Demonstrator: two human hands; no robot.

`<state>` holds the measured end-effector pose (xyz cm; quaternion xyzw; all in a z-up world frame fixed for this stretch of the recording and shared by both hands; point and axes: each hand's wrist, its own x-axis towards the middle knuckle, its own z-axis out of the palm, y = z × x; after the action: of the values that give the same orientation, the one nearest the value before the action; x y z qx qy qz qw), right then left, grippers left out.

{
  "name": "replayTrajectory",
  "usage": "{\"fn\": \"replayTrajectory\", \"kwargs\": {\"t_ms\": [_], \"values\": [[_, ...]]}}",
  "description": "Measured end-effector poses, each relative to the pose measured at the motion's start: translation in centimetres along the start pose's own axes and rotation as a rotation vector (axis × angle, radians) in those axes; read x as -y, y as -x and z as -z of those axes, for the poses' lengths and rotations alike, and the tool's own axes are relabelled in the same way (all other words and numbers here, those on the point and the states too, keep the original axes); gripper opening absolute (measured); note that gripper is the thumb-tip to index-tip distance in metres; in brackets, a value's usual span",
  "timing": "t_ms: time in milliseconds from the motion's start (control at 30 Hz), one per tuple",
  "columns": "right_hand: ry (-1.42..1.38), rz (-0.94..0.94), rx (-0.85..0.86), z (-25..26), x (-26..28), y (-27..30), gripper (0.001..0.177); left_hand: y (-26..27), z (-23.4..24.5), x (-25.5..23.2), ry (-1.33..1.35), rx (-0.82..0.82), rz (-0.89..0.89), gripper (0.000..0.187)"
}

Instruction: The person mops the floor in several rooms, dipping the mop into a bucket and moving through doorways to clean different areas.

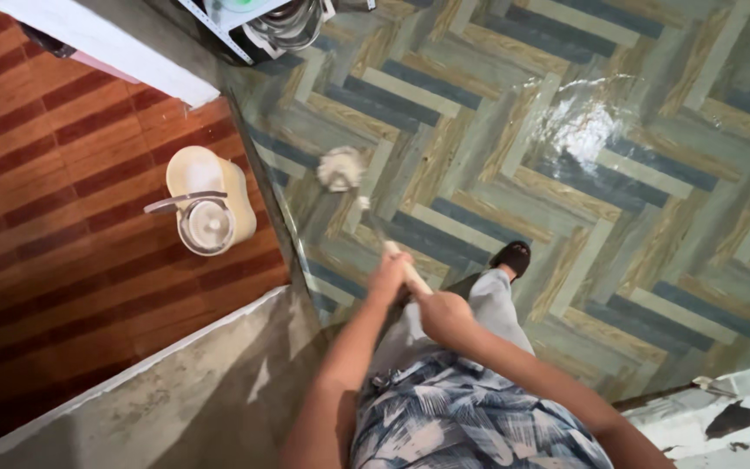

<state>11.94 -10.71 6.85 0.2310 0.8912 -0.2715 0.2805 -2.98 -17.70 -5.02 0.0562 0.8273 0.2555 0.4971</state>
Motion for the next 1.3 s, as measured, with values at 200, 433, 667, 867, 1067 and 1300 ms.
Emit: {"fn": "replayTrajectory", "kwargs": {"t_ms": [200,433,667,867,1067,1300], "values": [[0.039,-0.060,-0.091,1.3,2.7,-3.2,0.066,-5.4,2.3,1.0,0.272,0.002,0.027,0.055],[-0.042,-0.500,-0.158,8.4,-0.9,9.7,0.046,2.6,-7.4,-7.6,0.203,0.186,-0.135,0.048],[-0.134,-0.442,-0.155,8.6,0.5,9.6,0.043,2.8,-5.9,-6.8,-0.395,0.240,-0.531,0.047],[-0.034,-0.152,0.045,5.3,5.5,6.5,0.056,4.6,1.5,4.0,-0.266,0.038,-0.773,0.053],[0.004,-0.061,0.049,3.9,5.8,1.7,0.082,1.7,3.5,4.5,-0.315,-0.114,-0.617,0.063],[0.001,-0.368,-0.105,7.1,-5.0,11.2,0.054,0.6,-12.3,-3.4,-0.228,0.081,-0.110,0.056]]}}
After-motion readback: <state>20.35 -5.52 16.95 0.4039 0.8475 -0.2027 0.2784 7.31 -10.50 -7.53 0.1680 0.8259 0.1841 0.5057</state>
